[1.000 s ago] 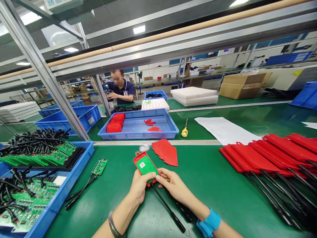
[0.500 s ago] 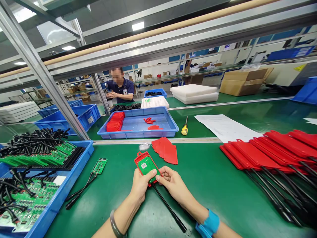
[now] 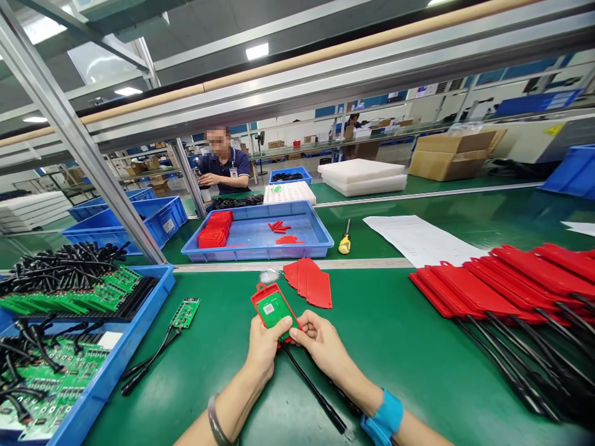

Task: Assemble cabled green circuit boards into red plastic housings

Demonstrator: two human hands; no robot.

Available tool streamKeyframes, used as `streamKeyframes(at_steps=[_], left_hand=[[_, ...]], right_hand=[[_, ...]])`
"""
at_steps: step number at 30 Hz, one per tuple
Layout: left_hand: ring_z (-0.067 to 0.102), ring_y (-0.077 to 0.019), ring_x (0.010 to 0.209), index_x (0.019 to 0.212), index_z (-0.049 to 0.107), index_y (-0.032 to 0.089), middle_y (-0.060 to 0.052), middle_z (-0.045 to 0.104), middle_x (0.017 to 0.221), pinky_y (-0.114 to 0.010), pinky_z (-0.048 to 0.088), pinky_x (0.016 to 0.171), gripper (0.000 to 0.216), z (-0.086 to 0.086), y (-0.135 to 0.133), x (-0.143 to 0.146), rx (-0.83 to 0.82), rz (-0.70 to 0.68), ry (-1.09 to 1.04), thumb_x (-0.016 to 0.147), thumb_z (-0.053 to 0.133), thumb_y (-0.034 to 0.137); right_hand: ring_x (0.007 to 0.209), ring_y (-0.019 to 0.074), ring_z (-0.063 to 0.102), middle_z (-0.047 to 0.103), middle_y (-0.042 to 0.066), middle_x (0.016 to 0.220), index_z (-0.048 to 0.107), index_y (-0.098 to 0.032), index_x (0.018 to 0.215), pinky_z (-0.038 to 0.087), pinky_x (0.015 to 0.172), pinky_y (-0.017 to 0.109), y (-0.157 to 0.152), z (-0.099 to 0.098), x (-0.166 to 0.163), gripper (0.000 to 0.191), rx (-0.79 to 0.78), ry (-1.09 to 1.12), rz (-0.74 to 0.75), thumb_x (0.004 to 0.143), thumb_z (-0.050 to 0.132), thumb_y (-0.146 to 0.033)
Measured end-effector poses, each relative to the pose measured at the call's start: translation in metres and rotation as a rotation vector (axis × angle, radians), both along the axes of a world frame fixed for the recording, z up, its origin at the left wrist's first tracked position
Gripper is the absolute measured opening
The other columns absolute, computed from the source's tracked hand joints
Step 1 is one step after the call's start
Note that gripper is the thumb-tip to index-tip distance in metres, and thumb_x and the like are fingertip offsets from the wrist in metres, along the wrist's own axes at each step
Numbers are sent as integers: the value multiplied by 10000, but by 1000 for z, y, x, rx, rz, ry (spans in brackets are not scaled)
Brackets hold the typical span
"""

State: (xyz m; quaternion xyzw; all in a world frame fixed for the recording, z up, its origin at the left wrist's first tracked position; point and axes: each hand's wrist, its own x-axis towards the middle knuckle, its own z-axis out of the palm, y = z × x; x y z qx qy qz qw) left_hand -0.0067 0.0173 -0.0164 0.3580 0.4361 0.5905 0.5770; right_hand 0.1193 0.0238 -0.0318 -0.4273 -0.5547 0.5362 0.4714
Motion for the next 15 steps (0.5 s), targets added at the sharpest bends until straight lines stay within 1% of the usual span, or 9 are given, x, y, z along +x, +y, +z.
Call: streamKeyframes(at_steps=[2, 4, 6, 7, 8, 10, 12, 13, 15], left_hand=[[582, -112, 619, 740, 647, 114, -17, 666, 692, -220, 457, 617, 242, 5, 1, -5, -27, -27, -12, 613, 777, 274], [606, -127, 649, 811, 650, 104, -41, 678, 735, -235, 481, 634, 282, 10, 3, -10, -60, -52, -26, 628, 769, 283], [627, -150, 643, 878, 638, 97, -61, 681, 750, -253, 499, 596, 333, 13, 3, -12, -113, -89, -19, 641, 758, 300], [635, -163, 628, 895, 629, 95, -69, 679, 750, -252, 498, 553, 350, 14, 2, -12, -141, -117, -8, 646, 752, 308], [640, -174, 609, 898, 621, 93, -78, 679, 750, -246, 487, 507, 357, 15, 1, -11, -164, -153, 6, 649, 747, 315], [648, -189, 589, 887, 608, 92, -94, 681, 764, -235, 470, 455, 355, 14, -1, -9, -183, -230, 30, 647, 746, 315], [650, -192, 590, 887, 597, 99, -100, 687, 778, -246, 484, 465, 362, 12, -4, -6, -191, -294, 39, 632, 756, 300], [649, -189, 595, 889, 592, 103, -99, 690, 775, -258, 499, 487, 367, 11, -5, -5, -198, -317, 39, 624, 762, 291], [648, -180, 613, 890, 584, 107, -96, 693, 759, -276, 520, 538, 373, 10, -6, -4, -209, -348, 36, 615, 769, 278]], right_hand=[[619, 163, 576, 596, -9, 656, 526, -202, 732, 466, 597, 290, 3, 7, 6, 226, 44, -22, 123, 740, 651, -391], [725, 186, 598, 629, 24, 791, 572, -201, 852, 476, 645, 303, 12, 15, 18, 227, 164, -142, 200, 783, 615, -413], [933, 237, 579, 622, 71, 1004, 584, -219, 1029, 469, 786, 358, 26, 18, 35, 330, 338, -373, 127, 776, 624, -427], [1071, 269, 520, 581, 96, 1134, 557, -227, 1127, 424, 894, 399, 34, 17, 44, 432, 413, -505, 50, 756, 643, -432], [1201, 299, 419, 506, 119, 1261, 510, -226, 1218, 347, 988, 438, 42, 14, 53, 559, 462, -633, -26, 726, 666, -440], [1349, 340, 178, 288, 158, 1447, 371, -187, 1361, 200, 1074, 488, 59, 4, 68, 814, 455, -847, -98, 671, 686, -481], [1376, 361, 27, 102, 183, 1508, 230, -141, 1431, 151, 1081, 512, 72, -8, 79, 978, 392, -984, -85, 651, 670, -535], [1375, 366, 7, 61, 190, 1513, 187, -131, 1443, 147, 1078, 518, 76, -13, 82, 1001, 367, -1027, -68, 662, 647, -555], [1370, 377, 64, 98, 198, 1506, 181, -140, 1446, 159, 1067, 529, 82, -20, 85, 954, 352, -1077, -54, 703, 591, -576]])
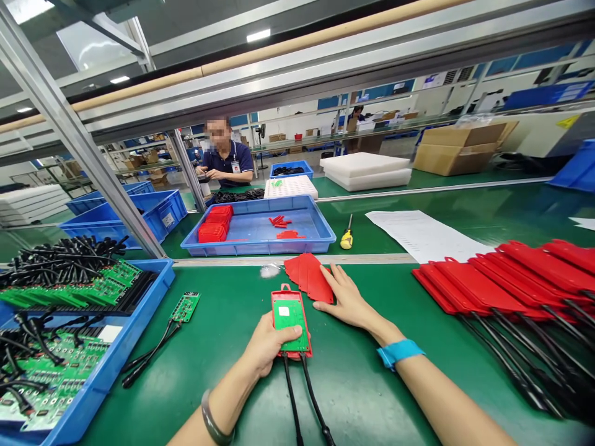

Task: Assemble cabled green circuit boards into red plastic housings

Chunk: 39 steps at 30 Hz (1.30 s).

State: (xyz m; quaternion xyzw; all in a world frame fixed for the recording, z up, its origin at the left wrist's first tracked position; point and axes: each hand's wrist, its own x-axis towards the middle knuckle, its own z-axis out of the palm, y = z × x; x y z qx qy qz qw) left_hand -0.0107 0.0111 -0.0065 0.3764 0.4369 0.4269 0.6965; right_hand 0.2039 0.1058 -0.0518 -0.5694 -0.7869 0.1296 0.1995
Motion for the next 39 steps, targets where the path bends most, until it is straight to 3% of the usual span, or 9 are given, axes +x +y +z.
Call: streamKeyframes(at_steps=[4, 7, 11, 14, 16, 24, 33, 39], left_hand=[[649, -175, 628, 913, 574, 108, -99, 699, 763, -286, 525, 575, 388, 0, 1, -2, -14, -34, 12, 625, 764, 288], [648, -179, 621, 944, 571, 103, -101, 697, 749, -287, 519, 576, 418, 0, 2, -2, -13, -38, 29, 649, 750, 338], [652, -189, 632, 1017, 587, 82, -120, 698, 761, -294, 506, 602, 492, 0, 2, 0, -18, -10, 13, 770, 590, 508], [657, -208, 766, 1051, 612, 85, -135, 696, 892, -302, 497, 689, 544, 0, 1, 2, -4, 14, -39, 831, 461, 559], [640, -208, 851, 1102, 602, 107, -121, 684, 979, -294, 480, 745, 505, -2, 1, 2, 57, 38, -61, 842, 473, 520], [594, -160, 734, 1046, 610, 123, -65, 683, 898, -259, 439, 684, 395, -7, 5, -1, 268, 92, 35, 837, 524, 448], [577, -175, 860, 1059, 627, 149, -63, 665, 991, -254, 425, 743, 446, -2, 1, 3, 249, 155, 42, 864, 441, 504], [539, -143, 648, 991, 661, 119, -67, 660, 780, -243, 395, 587, 655, -5, -1, 6, 90, 205, 63, 839, 304, 647]], right_hand=[[1271, 382, 311, 352, 206, 1381, 329, -166, 1393, 243, 1027, 530, 2, 2, 0, 849, 64, -6, 3, 707, 585, -595], [1173, 368, 400, 421, 195, 1255, 355, -156, 1375, 330, 979, 512, -3, 13, -2, 883, 94, 76, -30, 667, 629, -608], [1184, 318, 393, 393, 132, 1238, 350, -241, 1377, 347, 1002, 479, -26, 35, -12, 801, 169, 341, 72, 713, 615, -603], [1241, 337, 322, 306, 124, 1326, 385, -278, 1361, 325, 1020, 495, -51, 49, -25, 841, 208, 315, 266, 649, 688, -606], [1241, 357, 308, 278, 137, 1346, 383, -275, 1367, 336, 1000, 520, -63, 53, -31, 869, 240, 255, 327, 628, 715, -589], [1223, 365, 321, 275, 166, 1347, 380, -235, 1376, 369, 965, 533, -69, 57, -30, 864, 294, 169, 359, 653, 696, -588], [1232, 388, 311, 295, 186, 1346, 412, -206, 1363, 332, 976, 575, -77, 53, -41, 863, 414, 123, 417, 661, 648, -649], [1249, 393, 280, 275, 193, 1352, 389, -199, 1379, 301, 987, 595, -82, 51, -46, 879, 425, 89, 452, 672, 626, -664]])
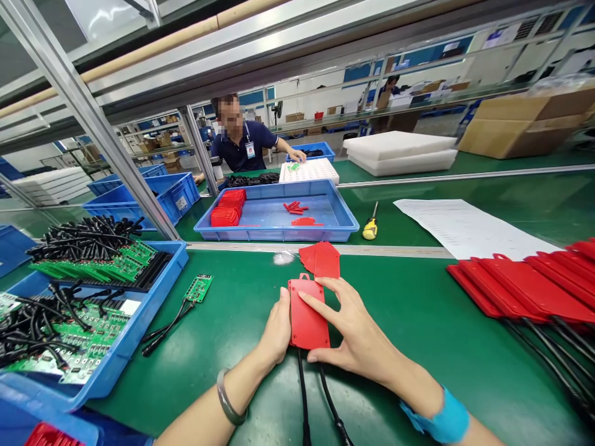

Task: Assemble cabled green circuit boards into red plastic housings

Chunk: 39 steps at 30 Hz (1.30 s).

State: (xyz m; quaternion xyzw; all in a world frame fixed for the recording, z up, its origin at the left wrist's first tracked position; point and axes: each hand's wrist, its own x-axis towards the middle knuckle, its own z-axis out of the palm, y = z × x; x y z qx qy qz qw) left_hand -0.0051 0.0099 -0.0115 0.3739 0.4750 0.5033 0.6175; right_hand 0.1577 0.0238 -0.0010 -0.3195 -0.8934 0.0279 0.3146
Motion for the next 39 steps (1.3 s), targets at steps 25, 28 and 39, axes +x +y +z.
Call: streamKeyframes(at_steps=[25, 28, 39], left_hand=[[554, -232, 1040, 1213, 510, 163, -105, 592, 1177, -342, 427, 904, 443, 6, -4, -4, 219, -243, -49, 846, 535, 410], [551, -238, 1057, 1231, 499, 170, -104, 583, 1197, -346, 425, 913, 453, 7, -6, -1, 249, -289, -59, 839, 552, 393], [570, -241, 1008, 1172, 545, 143, -111, 618, 1125, -326, 439, 875, 479, 8, -7, 2, 303, -305, 56, 794, 596, 433]], right_hand=[[1205, 230, 467, 455, 122, 1334, 249, -253, 1406, 426, 981, 405, -3, -3, -7, 560, -778, 660, 33, 916, 403, -479], [1132, 230, 538, 546, 125, 1255, 330, -217, 1359, 459, 948, 389, -1, 1, -7, 560, -955, 810, 28, 887, 471, -483], [981, 249, 622, 673, 101, 1079, 634, -179, 1122, 462, 919, 418, -2, 15, -5, 476, -1130, 942, 139, 748, 681, -470]])
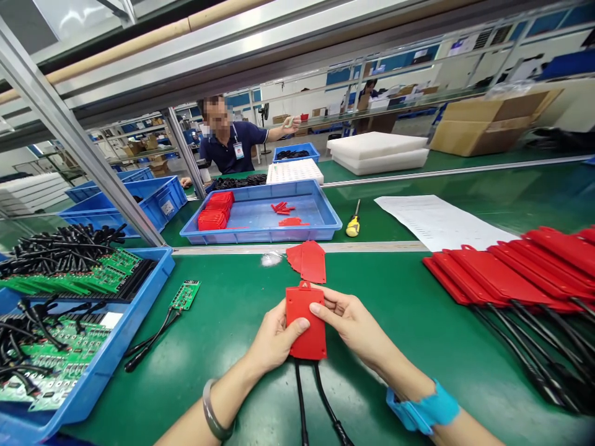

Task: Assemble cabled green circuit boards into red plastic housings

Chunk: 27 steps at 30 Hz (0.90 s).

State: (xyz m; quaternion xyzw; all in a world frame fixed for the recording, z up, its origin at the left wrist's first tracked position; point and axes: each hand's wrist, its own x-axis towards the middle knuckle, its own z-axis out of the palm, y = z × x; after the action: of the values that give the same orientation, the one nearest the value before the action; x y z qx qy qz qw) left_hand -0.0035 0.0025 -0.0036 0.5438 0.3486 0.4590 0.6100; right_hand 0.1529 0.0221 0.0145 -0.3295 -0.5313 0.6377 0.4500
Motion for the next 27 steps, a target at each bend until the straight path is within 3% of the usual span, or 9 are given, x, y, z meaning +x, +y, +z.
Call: streamKeyframes(at_steps=[4, 7, 11, 13, 15, 19, 21, 23, 27], left_hand=[[580, -236, 970, 1227, 518, 149, -105, 621, 1126, -317, 457, 842, 514, 1, -1, -1, 47, -12, 98, 815, 556, 453], [598, -221, 900, 1341, 421, 187, -92, 634, 1120, -333, 471, 802, 514, 6, 0, -9, 119, -32, 313, 889, 420, 433], [493, -249, 1155, 1418, 281, 242, -99, 502, 1327, -434, 380, 975, 522, 17, 5, -26, 462, 61, 562, 904, 374, 260], [330, -271, 1309, 1371, 381, 268, -78, 382, 1433, -491, 268, 1058, 528, 21, 8, -31, 720, 49, 638, 853, 436, 183], [263, -278, 1351, 1266, 520, 294, -53, 409, 1420, -527, 187, 1086, 464, 22, 8, -32, 903, -60, 691, 828, 467, 150], [534, -235, 1161, 1118, 631, 269, -70, 671, 1112, -498, 205, 1092, 345, 18, 3, -27, 960, -199, 612, 851, 462, 132], [618, -216, 1022, 1079, 642, 244, -80, 704, 1010, -471, 281, 1062, 307, 17, 0, -25, 901, -151, 520, 842, 486, 126], [631, -213, 954, 1041, 644, 226, -91, 699, 972, -440, 376, 988, 259, 18, -2, -26, 803, -48, 421, 816, 549, 142], [597, -199, 817, 947, 652, 193, -92, 675, 900, -328, 455, 747, 179, 22, -1, -29, 590, 159, 324, 771, 642, 226]], right_hand=[[929, 262, 637, 705, 107, 977, 694, -150, 1003, 474, 890, 416, -2, -1, -1, 459, -45, 37, -41, 709, 703, -503], [890, 260, 648, 712, 105, 948, 698, -137, 995, 490, 853, 401, 1, -3, 1, 448, -158, 92, -45, 695, 726, -469], [751, 206, 665, 721, 83, 876, 708, -137, 942, 519, 722, 317, 9, -5, 11, 305, -325, 175, -68, 716, 725, -342], [706, 190, 662, 723, 71, 852, 711, -146, 901, 518, 677, 296, 11, -6, 14, 238, -391, 232, -80, 710, 723, -287], [685, 191, 658, 721, 66, 815, 709, -150, 863, 514, 651, 297, 10, -8, 12, 204, -445, 282, -51, 699, 721, -271], [548, 140, 586, 662, 19, 624, 667, -143, 686, 458, 536, 244, 2, -16, -2, 193, -478, 279, 35, 677, 738, -322], [498, 120, 534, 614, -1, 559, 630, -143, 620, 426, 502, 235, -2, -20, -9, 298, -415, 162, 48, 726, 687, -416], [548, 146, 551, 611, 13, 580, 623, -151, 622, 454, 556, 266, -4, -19, -12, 394, -248, -27, 28, 799, 574, -499], [961, 258, 579, 639, 87, 1003, 642, -184, 966, 465, 855, 386, -7, -7, -5, 351, 202, -245, -74, 827, 519, -482]])
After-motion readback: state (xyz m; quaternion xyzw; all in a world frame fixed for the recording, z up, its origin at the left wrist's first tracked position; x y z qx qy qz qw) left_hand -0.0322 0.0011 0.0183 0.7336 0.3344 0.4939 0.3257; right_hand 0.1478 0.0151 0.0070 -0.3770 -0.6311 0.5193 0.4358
